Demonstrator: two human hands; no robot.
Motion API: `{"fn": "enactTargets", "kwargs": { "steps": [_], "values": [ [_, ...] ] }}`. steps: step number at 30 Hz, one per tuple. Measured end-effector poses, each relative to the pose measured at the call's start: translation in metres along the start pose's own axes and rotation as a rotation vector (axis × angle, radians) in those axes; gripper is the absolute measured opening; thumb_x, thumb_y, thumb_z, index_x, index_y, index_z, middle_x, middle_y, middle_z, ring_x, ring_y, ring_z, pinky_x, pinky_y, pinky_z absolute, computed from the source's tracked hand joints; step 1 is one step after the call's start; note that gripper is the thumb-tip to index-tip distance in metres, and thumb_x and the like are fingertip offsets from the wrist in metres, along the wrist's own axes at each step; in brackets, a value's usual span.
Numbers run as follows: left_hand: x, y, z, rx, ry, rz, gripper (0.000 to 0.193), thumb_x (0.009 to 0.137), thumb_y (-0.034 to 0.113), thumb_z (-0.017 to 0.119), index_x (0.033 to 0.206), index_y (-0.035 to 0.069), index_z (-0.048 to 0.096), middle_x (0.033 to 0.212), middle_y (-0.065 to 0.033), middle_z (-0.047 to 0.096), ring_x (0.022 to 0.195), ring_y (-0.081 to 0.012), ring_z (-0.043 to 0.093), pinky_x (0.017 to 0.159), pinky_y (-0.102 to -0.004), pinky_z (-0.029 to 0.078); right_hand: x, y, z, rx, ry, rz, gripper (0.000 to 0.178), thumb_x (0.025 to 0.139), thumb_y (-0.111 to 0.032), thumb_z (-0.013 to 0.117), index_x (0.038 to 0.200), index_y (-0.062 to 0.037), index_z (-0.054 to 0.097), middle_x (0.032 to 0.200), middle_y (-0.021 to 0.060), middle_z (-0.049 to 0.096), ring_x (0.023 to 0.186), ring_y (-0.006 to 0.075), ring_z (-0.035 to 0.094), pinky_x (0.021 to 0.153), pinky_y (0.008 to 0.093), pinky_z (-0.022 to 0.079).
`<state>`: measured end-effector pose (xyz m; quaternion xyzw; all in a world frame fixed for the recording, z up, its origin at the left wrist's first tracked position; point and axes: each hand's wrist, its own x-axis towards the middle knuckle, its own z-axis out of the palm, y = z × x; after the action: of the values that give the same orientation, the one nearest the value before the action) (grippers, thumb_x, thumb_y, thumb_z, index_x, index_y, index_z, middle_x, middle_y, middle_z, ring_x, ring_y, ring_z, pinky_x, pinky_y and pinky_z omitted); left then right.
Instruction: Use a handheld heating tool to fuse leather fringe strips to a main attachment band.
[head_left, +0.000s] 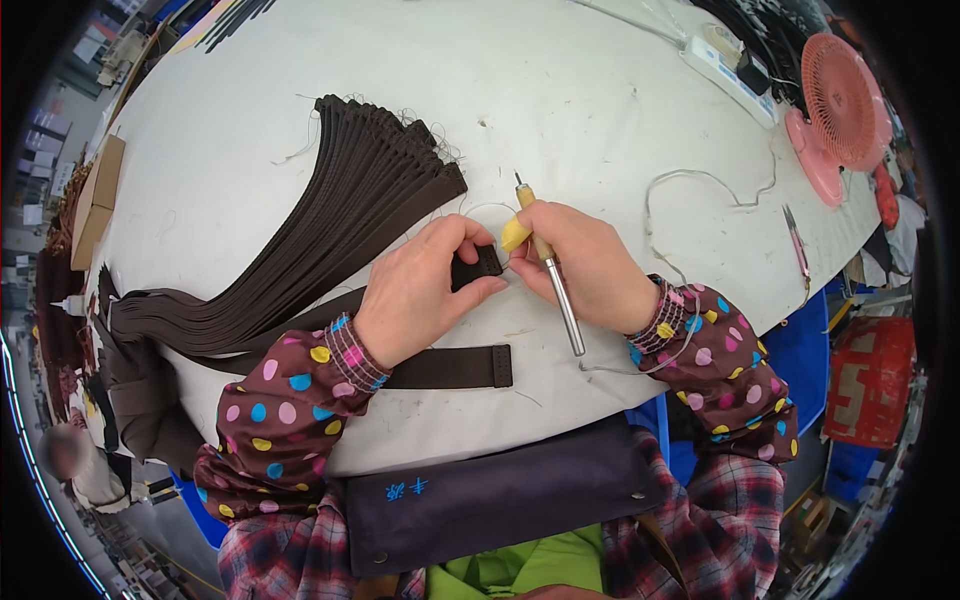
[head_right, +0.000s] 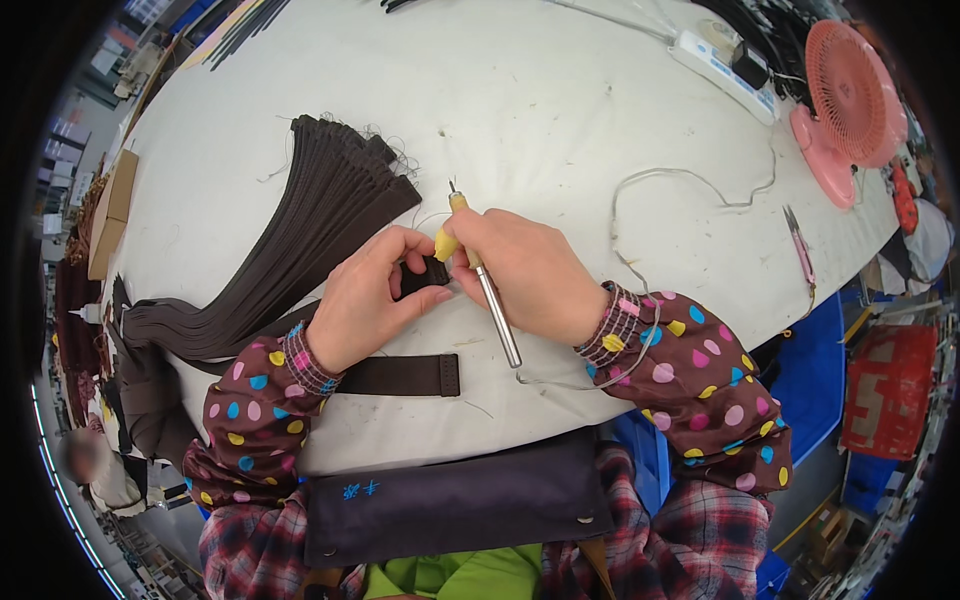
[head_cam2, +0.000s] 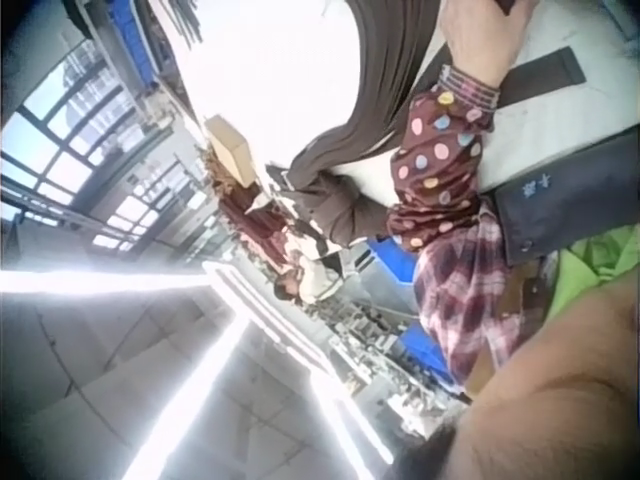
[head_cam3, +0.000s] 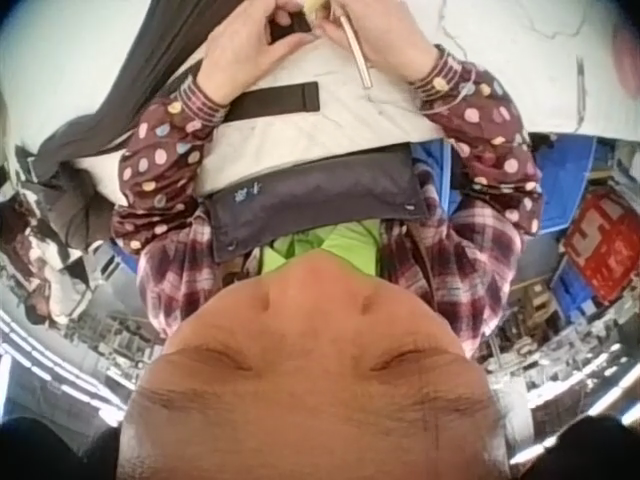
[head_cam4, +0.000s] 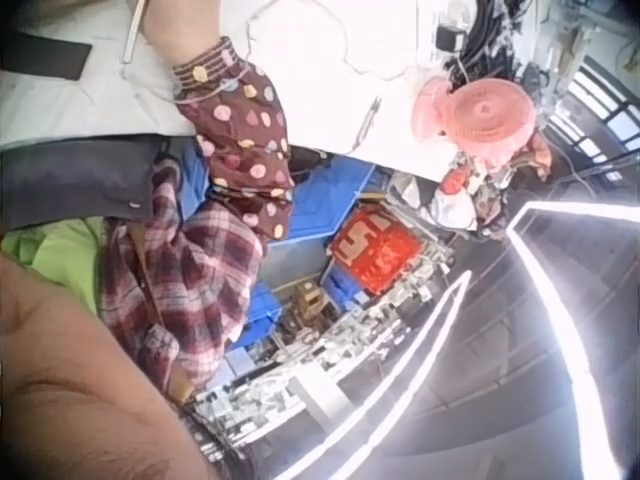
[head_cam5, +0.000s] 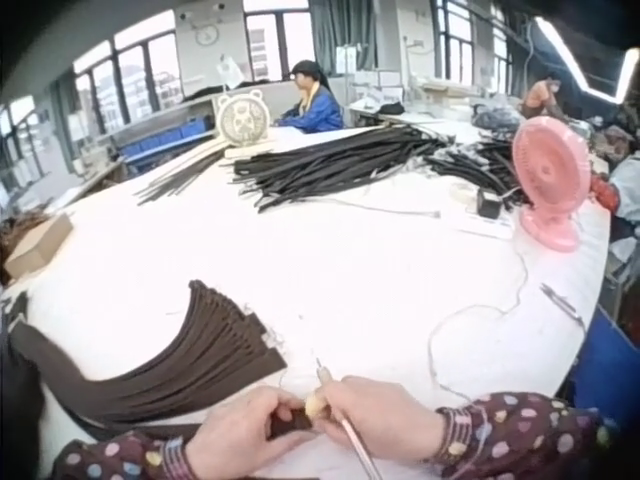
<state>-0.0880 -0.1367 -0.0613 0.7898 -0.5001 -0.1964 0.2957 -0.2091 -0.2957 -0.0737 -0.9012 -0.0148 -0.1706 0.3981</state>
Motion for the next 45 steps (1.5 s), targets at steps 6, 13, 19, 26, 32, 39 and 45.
{"fn": "enactTargets", "kwargs": {
  "steps": [6, 13, 19, 26, 32, 39, 45],
  "values": [
    [0.001, 0.005, -0.001, -0.025, -0.015, -0.037, 0.023, 0.078, 0.023, 0.07, 0.092, 0.009, 0.059, 0.081, -0.0023, 0.058, 0.065, -0.0169, 0.057, 0.058, -0.0297, 0.045, 0.007, -0.004, -0.006, -0.246, 0.032, -0.268, 0.025, 0.072, -0.001, 0.067, 0.09, -0.0076, 0.051, 0.077, 0.0049, 0.055, 0.068, 0.024, 0.055, 0.055, 0.0325, 0.045],
    [0.0, -0.002, -0.002, -0.182, -0.064, -0.076, 0.016, 0.083, 0.02, 0.066, 0.086, 0.006, 0.059, 0.075, -0.0006, 0.058, 0.058, -0.0114, 0.053, 0.056, -0.0271, 0.043, 0.015, 0.009, -0.017, -0.334, 0.219, -0.238, 0.022, 0.076, -0.002, 0.061, 0.095, -0.009, 0.052, 0.074, 0.0045, 0.055, 0.069, 0.0225, 0.056, 0.055, 0.0305, 0.046],
    [0.002, -0.02, 0.002, -0.551, -0.073, -0.163, 0.015, 0.087, 0.016, 0.062, 0.088, 0.003, 0.056, 0.072, -0.0006, 0.058, 0.061, -0.0077, 0.053, 0.056, -0.0235, 0.043, 0.004, -0.012, -0.016, 0.65, 0.047, 0.301, 0.025, 0.096, -0.014, 0.051, 0.116, -0.0004, 0.053, 0.083, 0.0053, 0.063, 0.065, 0.0056, 0.055, 0.057, 0.0195, 0.046],
    [0.001, -0.017, 0.003, -0.461, -0.037, -0.115, 0.015, 0.086, 0.015, 0.063, 0.087, 0.002, 0.054, 0.072, -0.0032, 0.061, 0.062, -0.0111, 0.057, 0.057, -0.0258, 0.045, -0.004, -0.004, -0.004, 0.582, -0.023, 0.328, 0.017, 0.092, -0.013, 0.055, 0.103, -0.0002, 0.057, 0.077, 0.0008, 0.057, 0.059, 0.0036, 0.05, 0.053, 0.0177, 0.042],
    [0.0, -0.014, 0.002, -0.369, 0.003, -0.062, 0.016, 0.086, 0.014, 0.061, 0.086, 0.002, 0.051, 0.076, -0.0075, 0.064, 0.067, -0.0192, 0.063, 0.058, -0.0304, 0.047, -0.002, -0.005, 0.006, 0.536, 0.017, 0.42, 0.015, 0.087, -0.006, 0.06, 0.089, -0.0042, 0.045, 0.073, -0.0011, 0.053, 0.061, 0.0014, 0.046, 0.051, 0.0175, 0.037],
    [0.001, -0.014, 0.002, -0.348, 0.005, -0.035, 0.017, 0.086, 0.014, 0.06, 0.085, 0.001, 0.05, 0.074, -0.0082, 0.064, 0.065, -0.0207, 0.063, 0.057, -0.0312, 0.046, -0.002, -0.002, 0.01, 0.457, 0.046, 0.35, 0.02, 0.084, -0.01, 0.062, 0.088, -0.0024, 0.044, 0.067, 0.0033, 0.055, 0.055, 0.0065, 0.05, 0.049, 0.0228, 0.04],
    [0.002, -0.014, 0.003, -0.345, 0.0, -0.053, 0.017, 0.086, 0.014, 0.061, 0.085, 0.001, 0.05, 0.073, -0.0085, 0.064, 0.064, -0.0212, 0.062, 0.057, -0.0316, 0.046, -0.002, -0.002, 0.01, 0.452, 0.037, 0.365, 0.02, 0.084, -0.01, 0.062, 0.087, -0.0024, 0.043, 0.066, 0.0041, 0.055, 0.055, 0.0073, 0.05, 0.049, 0.0235, 0.04]
  ]
}}
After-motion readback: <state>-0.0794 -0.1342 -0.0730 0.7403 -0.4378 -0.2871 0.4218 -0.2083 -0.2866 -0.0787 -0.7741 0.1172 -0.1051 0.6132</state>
